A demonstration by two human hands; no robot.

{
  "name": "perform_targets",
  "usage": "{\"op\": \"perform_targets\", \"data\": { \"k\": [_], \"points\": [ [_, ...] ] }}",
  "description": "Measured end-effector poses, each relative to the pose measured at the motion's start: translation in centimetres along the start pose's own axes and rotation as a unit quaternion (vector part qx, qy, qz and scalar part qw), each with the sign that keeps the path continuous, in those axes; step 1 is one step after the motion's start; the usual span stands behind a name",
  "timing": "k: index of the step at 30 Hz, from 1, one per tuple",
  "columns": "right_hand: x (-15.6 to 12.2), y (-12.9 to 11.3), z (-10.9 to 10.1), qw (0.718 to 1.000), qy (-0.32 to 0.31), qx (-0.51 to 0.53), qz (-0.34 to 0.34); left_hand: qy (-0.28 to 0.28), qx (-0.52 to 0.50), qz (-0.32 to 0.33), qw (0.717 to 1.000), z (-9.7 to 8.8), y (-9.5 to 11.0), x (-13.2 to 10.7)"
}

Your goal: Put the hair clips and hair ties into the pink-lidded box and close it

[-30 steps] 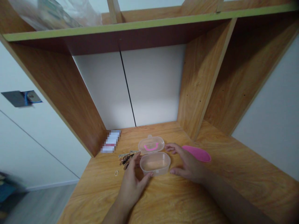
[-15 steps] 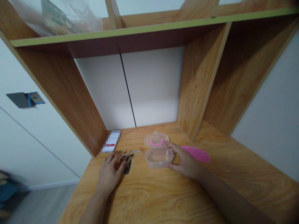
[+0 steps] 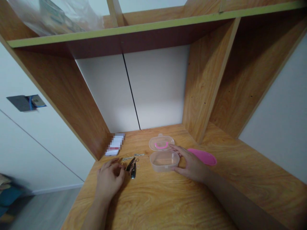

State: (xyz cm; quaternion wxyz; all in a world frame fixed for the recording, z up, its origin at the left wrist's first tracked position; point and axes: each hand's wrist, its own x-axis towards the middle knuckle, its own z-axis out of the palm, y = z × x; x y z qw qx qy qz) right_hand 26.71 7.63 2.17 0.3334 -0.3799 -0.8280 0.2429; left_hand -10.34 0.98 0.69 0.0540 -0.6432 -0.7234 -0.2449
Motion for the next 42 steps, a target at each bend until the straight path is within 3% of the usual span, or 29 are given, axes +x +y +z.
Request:
{"op": "perform_targets", "data": {
  "k": [3, 10, 13, 17, 21, 24, 34, 38, 42],
  "points": [
    [0.1, -0.1, 0.0, 1.000, 0.000, 0.005, -0.002, -0.011, -0.031, 0.025, 0.999, 0.1, -0.1, 1.2],
    [0.0, -0.1, 0.0, 1.000, 0.002, 0.024, -0.002, -0.133, -0.002, 0.032, 0.991, -0.7, -0.4, 4.5],
    [0.0, -0.3, 0.0, 1.000, 0.004, 0.029, -0.004, -0.123, 0.004, 0.026, 0.992, -1.3, -0.5, 4.5],
    [0.0, -0.5, -0.1, 0.999, 0.001, 0.032, 0.001, -0.074, -0.027, 0.021, 0.997, -1.9, 1.3, 4.5],
    [0.0, -0.3, 0.1, 0.999, 0.010, 0.034, 0.005, -0.106, -0.066, 0.095, 0.988, -1.2, 4.5, 5.7],
    [0.1, -0.2, 0.1, 0.999, 0.010, 0.045, 0.015, -0.161, -0.038, 0.134, 0.977, -0.3, 6.0, 6.8],
    [0.0, -0.2, 0.3, 0.999, 0.008, 0.044, 0.015, -0.211, 0.010, 0.135, 0.968, -0.1, 5.7, 7.9],
    [-0.1, -0.2, 0.9, 0.999, 0.012, 0.045, 0.008, -0.203, 0.032, 0.108, 0.973, -1.3, 5.3, 8.0],
    [0.0, -0.6, 1.4, 0.999, 0.009, 0.046, -0.004, -0.132, 0.022, 0.083, 0.987, -4.2, 6.0, 6.5]
  ]
}}
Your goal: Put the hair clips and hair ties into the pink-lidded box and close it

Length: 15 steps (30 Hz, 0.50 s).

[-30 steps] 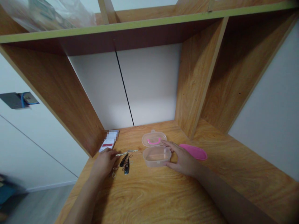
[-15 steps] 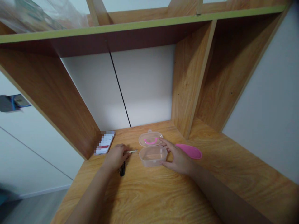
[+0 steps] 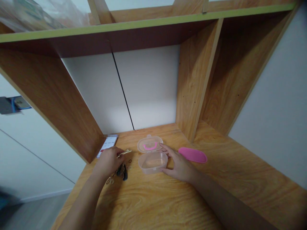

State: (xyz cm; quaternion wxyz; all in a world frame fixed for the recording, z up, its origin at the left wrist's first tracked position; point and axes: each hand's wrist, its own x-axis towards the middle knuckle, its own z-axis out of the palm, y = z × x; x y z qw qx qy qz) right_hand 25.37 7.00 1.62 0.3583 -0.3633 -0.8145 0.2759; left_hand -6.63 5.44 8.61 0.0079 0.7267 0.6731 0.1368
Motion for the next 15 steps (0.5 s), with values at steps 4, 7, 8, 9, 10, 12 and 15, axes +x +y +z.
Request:
{"op": "perform_targets", "data": {
  "k": [4, 7, 8, 9, 10, 12, 15],
  "points": [
    [0.1, -0.5, 0.4, 1.000, -0.005, 0.007, -0.017, 0.006, -0.105, 0.046, 0.993, -1.6, 3.9, -2.4],
    [0.1, -0.6, 0.6, 0.999, -0.004, 0.021, -0.024, -0.044, -0.097, 0.118, 0.987, -1.2, 7.4, -2.7],
    [0.1, -0.6, 0.6, 0.999, -0.005, 0.024, -0.023, -0.055, -0.077, 0.124, 0.988, -1.0, 8.3, -2.5],
    [0.1, -0.7, 0.7, 0.999, -0.006, 0.026, -0.021, -0.061, -0.054, 0.124, 0.989, -0.7, 9.1, -2.2],
    [0.1, -0.7, 0.7, 0.999, -0.007, 0.028, -0.020, -0.074, -0.035, 0.127, 0.989, -0.5, 9.7, -1.8],
    [0.0, -0.7, 0.7, 0.999, -0.009, 0.028, -0.020, -0.105, 0.005, 0.124, 0.987, -0.2, 10.5, -1.0],
    [-0.1, -0.6, 0.8, 0.999, -0.009, 0.026, -0.020, -0.135, 0.056, 0.138, 0.980, 0.0, 11.2, 0.0]
  ]
}}
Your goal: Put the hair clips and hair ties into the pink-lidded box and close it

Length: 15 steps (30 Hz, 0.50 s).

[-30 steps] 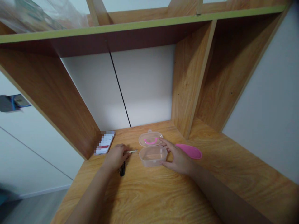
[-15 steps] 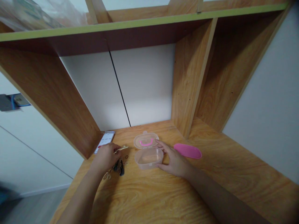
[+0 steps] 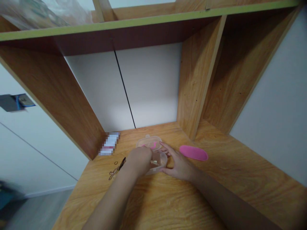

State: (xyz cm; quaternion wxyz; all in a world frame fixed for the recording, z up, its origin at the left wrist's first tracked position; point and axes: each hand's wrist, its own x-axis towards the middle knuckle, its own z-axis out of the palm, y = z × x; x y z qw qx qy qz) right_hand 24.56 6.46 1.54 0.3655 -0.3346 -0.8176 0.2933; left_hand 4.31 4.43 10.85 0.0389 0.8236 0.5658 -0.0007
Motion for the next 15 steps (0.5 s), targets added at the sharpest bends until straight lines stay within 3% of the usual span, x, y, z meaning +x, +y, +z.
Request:
{"op": "perform_targets", "data": {
  "k": [5, 8, 10, 11, 13, 15],
  "points": [
    [-0.1, 0.1, 0.0, 1.000, 0.000, -0.003, 0.010, -0.028, 0.001, 0.007, 1.000, -0.9, -0.4, 0.6],
    [-0.1, 0.0, -0.1, 1.000, 0.000, -0.005, 0.008, -0.025, -0.038, 0.030, 0.999, -1.7, -2.0, -0.5],
    [0.0, -0.1, -0.2, 1.000, -0.001, -0.007, 0.004, 0.032, -0.126, 0.020, 0.991, -1.8, -3.9, -1.8],
    [0.0, -0.2, -0.2, 1.000, -0.001, -0.007, 0.003, 0.074, -0.149, -0.017, 0.986, -1.6, -4.9, -2.5],
    [0.0, -0.1, -0.2, 1.000, 0.000, -0.005, 0.001, 0.136, -0.142, -0.096, 0.976, -0.7, -7.0, -4.0],
    [0.1, 0.0, -0.2, 1.000, -0.001, -0.003, 0.003, 0.155, -0.117, -0.156, 0.968, 0.8, -8.6, -5.3]
  ]
}}
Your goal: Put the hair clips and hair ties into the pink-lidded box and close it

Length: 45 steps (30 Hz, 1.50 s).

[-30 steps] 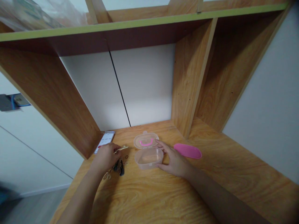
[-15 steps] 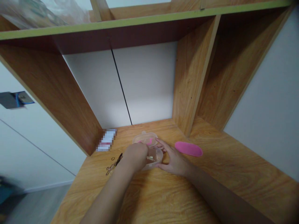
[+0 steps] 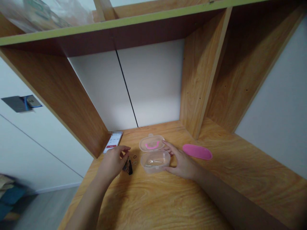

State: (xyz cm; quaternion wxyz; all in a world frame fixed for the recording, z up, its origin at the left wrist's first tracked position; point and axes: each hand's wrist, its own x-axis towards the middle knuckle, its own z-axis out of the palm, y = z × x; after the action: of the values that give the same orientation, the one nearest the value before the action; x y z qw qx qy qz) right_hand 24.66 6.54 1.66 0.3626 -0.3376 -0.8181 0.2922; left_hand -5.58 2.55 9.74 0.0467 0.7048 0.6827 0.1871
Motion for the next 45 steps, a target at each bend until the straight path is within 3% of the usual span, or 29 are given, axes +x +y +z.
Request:
{"op": "perform_targets", "data": {
  "k": [6, 11, 16, 21, 24, 26, 31, 39, 45],
  "points": [
    [0.0, 0.5, 0.2, 1.000, 0.006, -0.002, -0.001, -0.061, 0.007, -0.055, 0.997, 3.6, -4.0, -2.5],
    [0.0, 0.7, 0.3, 1.000, 0.008, 0.002, -0.009, -0.021, 0.000, -0.076, 0.997, 4.7, -5.7, -3.2],
    [0.1, 0.2, 0.1, 1.000, 0.004, -0.001, -0.006, 0.008, 0.056, -0.035, 0.998, 4.9, -5.9, -3.4],
    [0.0, 0.3, 0.1, 1.000, -0.001, -0.011, 0.000, 0.071, 0.109, -0.028, 0.991, 5.1, -6.2, -3.4],
    [-0.1, 0.5, 0.1, 1.000, 0.001, -0.011, 0.000, 0.168, 0.104, -0.003, 0.980, 5.4, -6.7, -3.5],
    [-0.1, 0.5, 0.1, 1.000, -0.001, -0.011, 0.000, 0.210, 0.068, 0.047, 0.974, 5.6, -6.8, -3.6],
    [-0.1, 0.4, 0.0, 1.000, 0.003, -0.016, 0.004, 0.143, 0.012, 0.169, 0.975, 6.2, -6.4, -3.6],
    [-0.1, 0.3, 0.0, 1.000, 0.002, -0.015, 0.006, 0.058, 0.010, 0.197, 0.979, 7.0, -5.7, -3.3],
    [-0.1, 0.0, -0.2, 1.000, -0.004, -0.015, 0.013, 0.031, 0.022, 0.199, 0.979, 6.6, -5.3, -3.6]
  ]
}}
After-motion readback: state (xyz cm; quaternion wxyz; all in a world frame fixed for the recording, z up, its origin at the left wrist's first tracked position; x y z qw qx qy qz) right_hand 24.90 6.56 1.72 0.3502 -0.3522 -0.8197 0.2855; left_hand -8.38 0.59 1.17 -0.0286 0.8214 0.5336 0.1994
